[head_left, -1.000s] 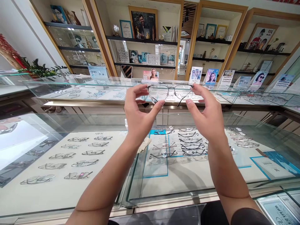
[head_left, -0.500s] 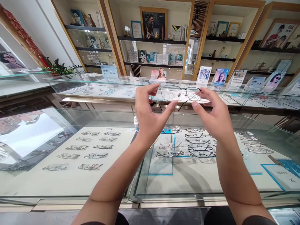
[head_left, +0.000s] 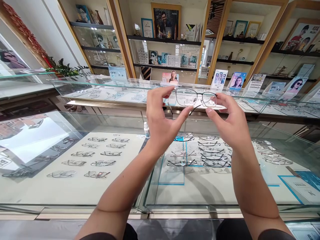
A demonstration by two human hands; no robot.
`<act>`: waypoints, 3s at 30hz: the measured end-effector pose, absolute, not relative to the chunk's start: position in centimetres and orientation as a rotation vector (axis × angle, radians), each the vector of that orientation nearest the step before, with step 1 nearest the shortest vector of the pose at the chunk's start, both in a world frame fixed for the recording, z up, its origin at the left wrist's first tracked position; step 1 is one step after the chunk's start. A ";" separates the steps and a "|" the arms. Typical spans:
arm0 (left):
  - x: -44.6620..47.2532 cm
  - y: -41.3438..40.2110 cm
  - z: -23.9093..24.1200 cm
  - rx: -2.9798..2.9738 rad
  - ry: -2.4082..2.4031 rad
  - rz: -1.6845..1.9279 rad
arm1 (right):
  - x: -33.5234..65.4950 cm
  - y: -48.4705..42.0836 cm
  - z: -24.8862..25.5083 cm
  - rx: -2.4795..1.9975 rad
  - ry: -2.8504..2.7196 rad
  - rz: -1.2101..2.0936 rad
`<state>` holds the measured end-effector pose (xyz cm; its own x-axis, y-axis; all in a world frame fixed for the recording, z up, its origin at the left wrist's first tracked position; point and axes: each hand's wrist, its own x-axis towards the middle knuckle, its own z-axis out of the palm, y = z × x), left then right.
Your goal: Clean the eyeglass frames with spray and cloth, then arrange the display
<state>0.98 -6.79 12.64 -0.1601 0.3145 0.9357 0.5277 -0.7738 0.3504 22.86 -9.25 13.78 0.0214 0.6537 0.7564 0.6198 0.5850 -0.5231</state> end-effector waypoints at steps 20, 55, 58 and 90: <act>0.9 -6.2 12.6 -1.919 -0.858 -2.000 | 22.8 -9.5 13.8 -1.104 -1.625 0.028; 0.5 -2.8 11.6 -2.136 -0.922 -2.261 | 23.1 -9.1 13.8 -1.010 -1.590 -0.174; 0.8 -3.6 11.7 -2.019 -0.898 -2.207 | 23.2 -8.8 13.7 -1.023 -1.608 -0.102; 0.5 -2.4 11.4 -1.925 -0.899 -2.234 | 21.2 -8.8 13.4 -0.954 -1.576 -0.217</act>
